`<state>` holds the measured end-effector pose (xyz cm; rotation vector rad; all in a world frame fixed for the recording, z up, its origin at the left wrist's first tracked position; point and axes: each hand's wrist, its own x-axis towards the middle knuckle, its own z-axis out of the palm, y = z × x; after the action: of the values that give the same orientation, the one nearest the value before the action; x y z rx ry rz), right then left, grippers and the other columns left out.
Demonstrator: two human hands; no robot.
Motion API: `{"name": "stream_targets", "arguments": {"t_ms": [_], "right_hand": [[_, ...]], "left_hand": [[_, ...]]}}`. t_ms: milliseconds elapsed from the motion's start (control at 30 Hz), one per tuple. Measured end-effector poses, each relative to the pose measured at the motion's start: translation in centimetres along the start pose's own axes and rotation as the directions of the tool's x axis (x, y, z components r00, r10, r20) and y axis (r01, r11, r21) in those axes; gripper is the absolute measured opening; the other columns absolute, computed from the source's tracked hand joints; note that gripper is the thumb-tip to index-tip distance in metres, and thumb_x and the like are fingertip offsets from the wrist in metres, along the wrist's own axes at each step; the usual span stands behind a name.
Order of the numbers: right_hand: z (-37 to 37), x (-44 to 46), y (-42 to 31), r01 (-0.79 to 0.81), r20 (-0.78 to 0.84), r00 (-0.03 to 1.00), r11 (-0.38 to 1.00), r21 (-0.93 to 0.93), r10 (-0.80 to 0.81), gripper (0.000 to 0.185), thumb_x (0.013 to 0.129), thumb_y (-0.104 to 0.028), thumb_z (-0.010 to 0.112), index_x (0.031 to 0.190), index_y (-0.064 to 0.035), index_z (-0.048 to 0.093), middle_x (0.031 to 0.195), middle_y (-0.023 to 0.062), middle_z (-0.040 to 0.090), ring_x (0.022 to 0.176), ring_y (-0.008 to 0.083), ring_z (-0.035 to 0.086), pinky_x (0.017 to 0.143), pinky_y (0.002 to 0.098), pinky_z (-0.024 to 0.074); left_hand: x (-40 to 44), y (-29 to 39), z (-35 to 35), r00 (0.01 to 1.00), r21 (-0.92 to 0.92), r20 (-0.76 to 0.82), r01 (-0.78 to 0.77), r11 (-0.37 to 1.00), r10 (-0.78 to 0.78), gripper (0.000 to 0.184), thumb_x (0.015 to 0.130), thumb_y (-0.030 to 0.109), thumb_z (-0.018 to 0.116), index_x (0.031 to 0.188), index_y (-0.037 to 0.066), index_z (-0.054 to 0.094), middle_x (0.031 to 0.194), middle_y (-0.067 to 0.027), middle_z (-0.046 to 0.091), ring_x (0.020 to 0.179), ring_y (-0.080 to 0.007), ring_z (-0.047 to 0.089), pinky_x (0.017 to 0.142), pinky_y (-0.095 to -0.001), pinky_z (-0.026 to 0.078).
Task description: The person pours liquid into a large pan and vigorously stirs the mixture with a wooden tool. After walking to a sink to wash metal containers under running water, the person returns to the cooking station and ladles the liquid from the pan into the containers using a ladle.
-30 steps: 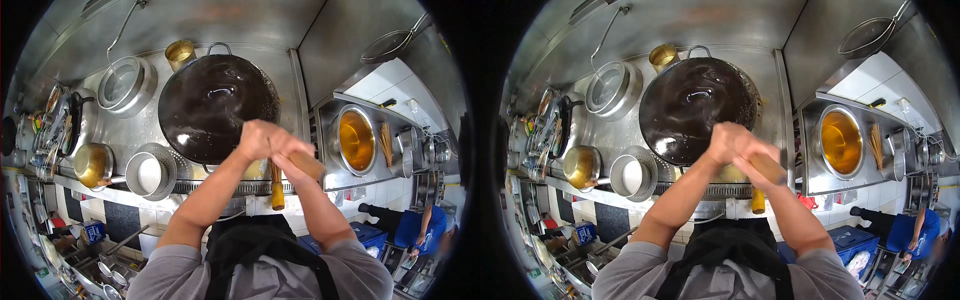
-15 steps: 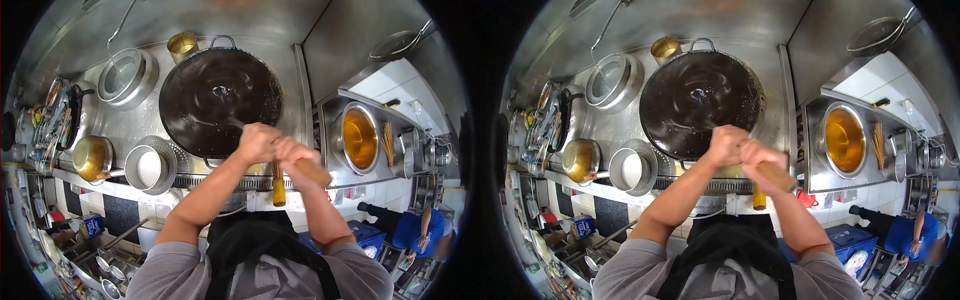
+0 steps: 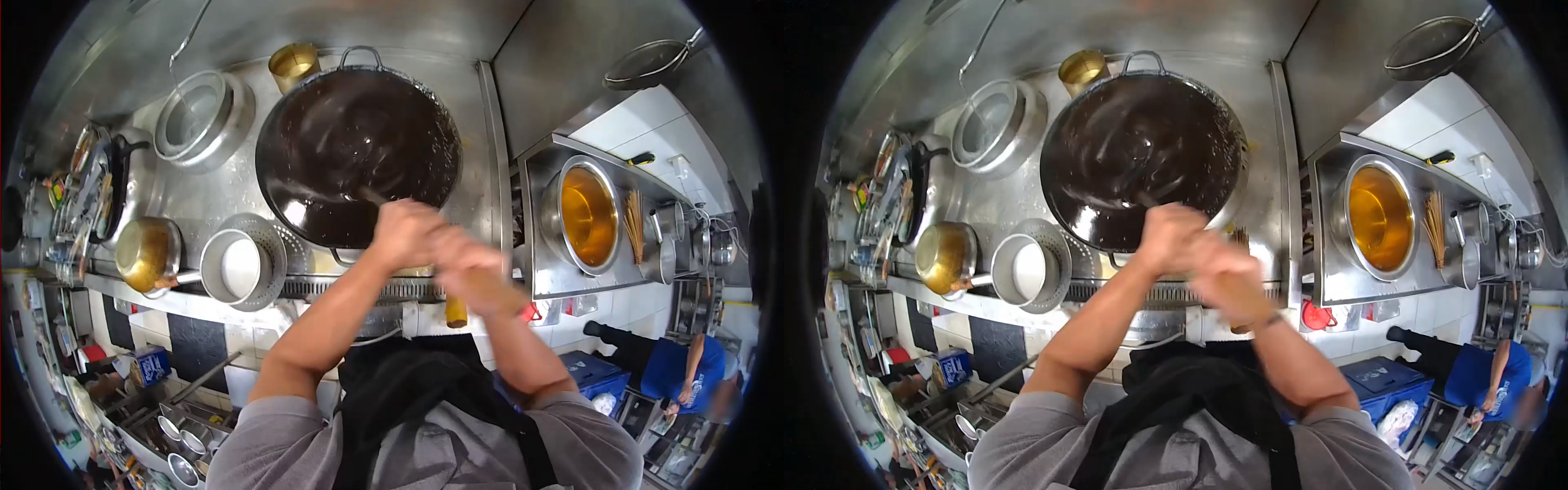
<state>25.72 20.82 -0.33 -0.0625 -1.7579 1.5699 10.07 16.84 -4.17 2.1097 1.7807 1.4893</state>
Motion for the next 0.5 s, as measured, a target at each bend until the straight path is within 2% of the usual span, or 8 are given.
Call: {"name": "stream_targets", "arguments": {"t_ms": [100,167,267,367,400,433,467,500], "right_hand": [[-0.4,3.3,-2.7,-0.116,-0.073,0.990,0.992,0.052,0.120,0.020,0.075,0.003,0.072,0.073,-0.0103,0.058,0.086,0.0047,0.064,0.076,0.0151,0.059,0.067,0.0297,0.0488],[3.0,3.5,-0.7,-0.050,0.076,0.994,0.940,-0.337,0.080,0.021,0.073,0.004,0.073,0.071,-0.0090,0.057,0.079,0.0015,0.062,0.073,0.0134,0.057,0.069,0.0274,0.0480],[0.3,0.6,-0.6,0.081,-0.008,0.997,0.997,-0.013,-0.081,0.023,0.073,0.006,0.073,0.070,-0.0084,0.056,0.075,0.0023,0.061,0.077,0.0174,0.057,0.080,0.0348,0.0494],[-0.4,2.5,-2.3,-0.321,-0.232,0.909,0.937,0.136,0.345,0.017,0.077,0.001,0.073,0.074,-0.0102,0.060,0.075,0.0017,0.059,0.079,0.0149,0.057,0.076,0.0335,0.0503],[0.7,3.4,-1.6,-0.253,-0.105,0.964,0.962,-0.100,0.243,0.018,0.076,-0.001,0.075,0.076,-0.0110,0.061,0.076,0.0019,0.060,0.080,0.0126,0.058,0.071,0.0309,0.0498],[1.8,4.3,-1.0,-0.119,0.026,0.991,0.944,-0.307,0.133,0.018,0.075,-0.003,0.077,0.077,-0.0118,0.061,0.078,0.0021,0.060,0.080,0.0102,0.058,0.066,0.0283,0.0492],[2.7,2.8,-0.3,-0.049,0.191,0.976,0.964,-0.260,0.101,0.020,0.074,-0.002,0.078,0.076,-0.0113,0.060,0.077,0.0024,0.060,0.085,0.0134,0.058,0.073,0.0283,0.0501],[2.4,0.5,0.2,-0.053,0.093,0.993,0.981,-0.188,0.071,0.021,0.076,-0.003,0.078,0.075,-0.0103,0.058,0.081,0.0035,0.060,0.083,0.0156,0.059,0.074,0.0304,0.0490]], "left_hand": [[3.9,0.1,1.0,0.998,-0.148,-0.053,0.033,0.988,-0.041,0.016,0.063,0.014,0.070,0.055,0.013,0.056,0.054,-0.0069,0.056,0.054,-0.0305,0.061,0.051,-0.0393,0.049],[1.5,-1.9,-1.3,0.999,-0.086,0.024,0.043,0.995,-0.041,0.019,0.067,0.013,0.068,0.054,0.014,0.053,0.055,-0.0070,0.054,0.054,-0.0280,0.059,0.049,-0.0375,0.046],[0.0,-0.2,0.8,1.000,-0.105,-0.020,-0.014,0.994,0.012,0.025,0.068,0.016,0.070,0.054,0.012,0.050,0.055,-0.0096,0.052,0.052,-0.0286,0.057,0.050,-0.0367,0.045],[4.1,-0.8,3.0,0.993,-0.203,-0.035,0.106,0.973,-0.116,0.012,0.063,0.018,0.069,0.058,0.013,0.059,0.058,-0.0090,0.060,0.056,-0.0310,0.062,0.053,-0.0418,0.050],[4.3,-2.1,1.8,0.988,-0.248,-0.003,0.150,0.957,-0.156,0.013,0.065,0.019,0.068,0.057,0.013,0.059,0.058,-0.0094,0.060,0.055,-0.0301,0.062,0.052,-0.0410,0.049],[2.3,-3.0,0.3,0.910,-0.246,0.182,0.410,0.878,-0.374,0.019,0.068,0.022,0.067,0.055,0.013,0.057,0.058,-0.0096,0.060,0.054,-0.0285,0.060,0.052,-0.0388,0.048],[1.3,-2.7,0.0,0.914,-0.240,0.181,0.399,0.885,-0.363,0.019,0.068,0.022,0.067,0.055,0.013,0.057,0.058,-0.0096,0.060,0.054,-0.0285,0.060,0.052,-0.0388,0.048],[0.0,-2.1,-0.2,0.978,-0.180,0.101,0.197,0.964,-0.181,0.017,0.064,0.021,0.069,0.056,0.013,0.057,0.059,-0.0084,0.060,0.055,-0.0287,0.061,0.052,-0.0389,0.048]]}}
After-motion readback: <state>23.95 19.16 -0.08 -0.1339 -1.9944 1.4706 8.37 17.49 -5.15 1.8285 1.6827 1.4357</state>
